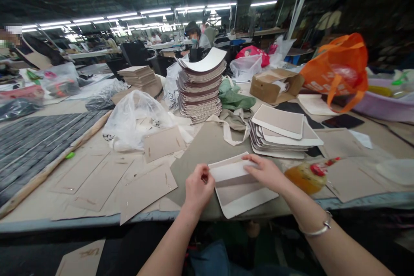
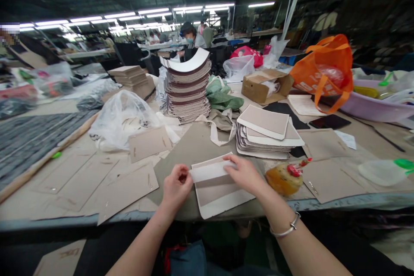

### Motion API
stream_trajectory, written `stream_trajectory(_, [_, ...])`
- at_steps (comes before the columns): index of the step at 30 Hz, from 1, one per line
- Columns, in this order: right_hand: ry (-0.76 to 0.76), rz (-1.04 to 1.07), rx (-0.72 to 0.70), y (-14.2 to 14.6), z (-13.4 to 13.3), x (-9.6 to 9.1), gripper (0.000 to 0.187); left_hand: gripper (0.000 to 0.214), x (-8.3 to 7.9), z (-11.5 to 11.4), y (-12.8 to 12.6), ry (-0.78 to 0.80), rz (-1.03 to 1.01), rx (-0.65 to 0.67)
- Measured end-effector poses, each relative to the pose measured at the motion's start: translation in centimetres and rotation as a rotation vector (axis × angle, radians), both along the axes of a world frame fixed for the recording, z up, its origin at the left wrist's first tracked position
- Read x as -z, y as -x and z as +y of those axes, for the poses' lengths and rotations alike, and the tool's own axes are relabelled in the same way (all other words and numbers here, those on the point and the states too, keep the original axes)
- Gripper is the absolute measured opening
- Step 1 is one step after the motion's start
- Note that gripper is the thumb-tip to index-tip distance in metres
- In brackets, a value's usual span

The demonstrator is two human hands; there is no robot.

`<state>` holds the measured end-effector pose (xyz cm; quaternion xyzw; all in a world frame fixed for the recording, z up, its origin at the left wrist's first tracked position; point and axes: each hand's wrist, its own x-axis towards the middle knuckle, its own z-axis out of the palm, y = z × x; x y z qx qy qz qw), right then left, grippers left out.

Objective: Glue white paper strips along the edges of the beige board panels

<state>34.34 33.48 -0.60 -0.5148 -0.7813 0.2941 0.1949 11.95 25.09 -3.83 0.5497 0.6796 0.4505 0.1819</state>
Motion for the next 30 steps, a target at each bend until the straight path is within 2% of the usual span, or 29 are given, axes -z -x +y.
stream_trajectory(3, [-0.071, -0.132, 0.105, 0.6, 1.5, 0.8, 0.035, 0.015, 0.8, 1.2, -0.6, 0.031, 0.185, -0.001])
stream_trajectory(8, [-0.126, -0.277, 0.183, 1.5, 1.8, 1.6, 0.047, 0.017, 1.7, 2.2, -0.7, 0.032, 0.375, 0.037])
stream_trajectory(18, [-0.329, -0.39, 0.136, 1.9, 2.1, 2.8, 0.043, 0.018, 2.7, 3.0, -0.7, 0.046, 0.464, 0.092])
stream_trajectory(24, [-0.472, -0.333, 0.189, 1.6, 1.5, 2.7, 0.056, 0.02, 2.8, 3.0, -0.5, 0.054, 0.421, 0.118])
stream_trajectory(27, [-0.524, -0.288, 0.12, 1.3, 0.7, 2.8, 0.054, 0.024, 2.4, 2.5, -0.1, 0.047, 0.363, 0.096])
stream_trajectory(30, [-0.529, -0.286, -0.093, 1.3, -0.3, 3.2, 0.05, 0.023, 1.7, 1.7, 0.2, 0.11, 0.365, 0.061])
